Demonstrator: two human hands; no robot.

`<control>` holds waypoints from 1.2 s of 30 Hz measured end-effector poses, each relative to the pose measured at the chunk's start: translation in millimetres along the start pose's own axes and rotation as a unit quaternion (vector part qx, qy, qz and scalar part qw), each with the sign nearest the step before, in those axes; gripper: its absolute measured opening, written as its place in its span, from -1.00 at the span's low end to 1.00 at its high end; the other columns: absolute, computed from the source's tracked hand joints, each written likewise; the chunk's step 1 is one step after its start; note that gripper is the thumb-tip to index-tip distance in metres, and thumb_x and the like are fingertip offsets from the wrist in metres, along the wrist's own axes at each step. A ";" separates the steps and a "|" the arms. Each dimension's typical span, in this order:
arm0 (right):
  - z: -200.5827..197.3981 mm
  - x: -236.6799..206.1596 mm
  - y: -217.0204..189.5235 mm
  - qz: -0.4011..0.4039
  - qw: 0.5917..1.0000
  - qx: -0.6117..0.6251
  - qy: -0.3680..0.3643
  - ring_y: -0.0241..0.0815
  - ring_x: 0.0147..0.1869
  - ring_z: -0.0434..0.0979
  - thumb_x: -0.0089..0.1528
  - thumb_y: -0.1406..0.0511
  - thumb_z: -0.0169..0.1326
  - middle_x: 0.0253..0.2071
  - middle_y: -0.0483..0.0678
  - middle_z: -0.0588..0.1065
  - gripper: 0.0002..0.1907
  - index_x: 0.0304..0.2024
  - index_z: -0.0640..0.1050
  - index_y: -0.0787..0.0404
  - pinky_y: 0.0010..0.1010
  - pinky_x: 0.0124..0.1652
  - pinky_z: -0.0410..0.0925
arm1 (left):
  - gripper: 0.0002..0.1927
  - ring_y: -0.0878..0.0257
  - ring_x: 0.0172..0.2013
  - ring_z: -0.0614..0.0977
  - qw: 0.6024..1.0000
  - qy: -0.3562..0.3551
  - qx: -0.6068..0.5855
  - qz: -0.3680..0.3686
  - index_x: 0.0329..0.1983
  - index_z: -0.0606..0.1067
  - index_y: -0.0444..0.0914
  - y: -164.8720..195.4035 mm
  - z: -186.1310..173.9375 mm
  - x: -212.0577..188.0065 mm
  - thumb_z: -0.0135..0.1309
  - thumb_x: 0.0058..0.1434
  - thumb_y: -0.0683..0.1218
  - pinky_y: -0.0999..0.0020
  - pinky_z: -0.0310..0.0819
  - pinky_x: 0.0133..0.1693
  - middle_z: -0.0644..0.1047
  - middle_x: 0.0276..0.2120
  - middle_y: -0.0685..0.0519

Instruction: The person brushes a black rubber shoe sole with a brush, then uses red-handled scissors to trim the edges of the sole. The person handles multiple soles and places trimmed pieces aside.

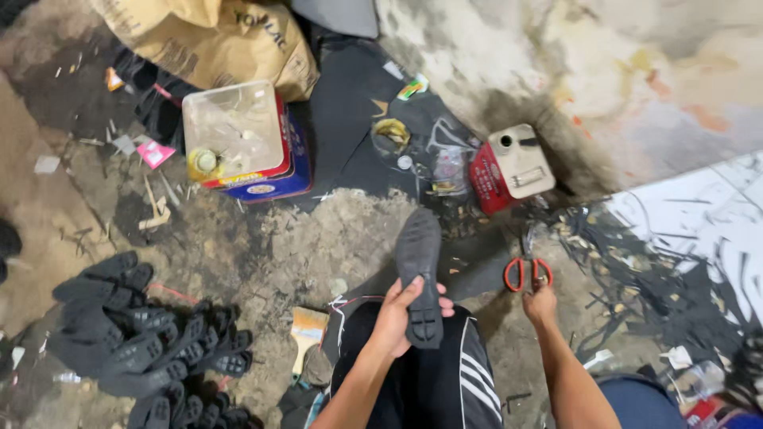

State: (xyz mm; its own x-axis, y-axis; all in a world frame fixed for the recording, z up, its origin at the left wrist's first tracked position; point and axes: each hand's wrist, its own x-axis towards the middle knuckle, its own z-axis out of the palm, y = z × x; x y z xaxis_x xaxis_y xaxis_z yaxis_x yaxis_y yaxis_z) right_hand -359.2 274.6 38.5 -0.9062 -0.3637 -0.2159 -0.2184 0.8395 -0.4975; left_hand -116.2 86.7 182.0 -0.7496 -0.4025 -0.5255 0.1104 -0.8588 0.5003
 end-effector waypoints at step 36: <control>-86.1 -213.2 -187.4 -0.057 0.880 0.432 -0.188 -0.30 -0.55 0.43 0.21 0.35 0.15 -0.43 -0.07 0.54 -0.79 -0.15 0.43 0.22 -0.47 -0.52 0.32 | -0.74 0.32 -0.19 0.64 0.977 0.035 0.005 0.208 0.10 0.48 -0.29 68.5 -34.9 -156.6 0.02 0.38 -0.15 0.38 0.55 -0.12 0.60 -0.18 0.08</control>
State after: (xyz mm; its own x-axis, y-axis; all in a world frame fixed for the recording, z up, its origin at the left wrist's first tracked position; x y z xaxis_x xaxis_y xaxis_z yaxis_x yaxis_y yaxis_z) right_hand -156.3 229.6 250.1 -0.6766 -0.6703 -0.3048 0.2042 0.2269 -0.9523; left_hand 31.5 79.8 274.6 -0.5947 -0.7373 -0.3205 0.3896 -0.6131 0.6873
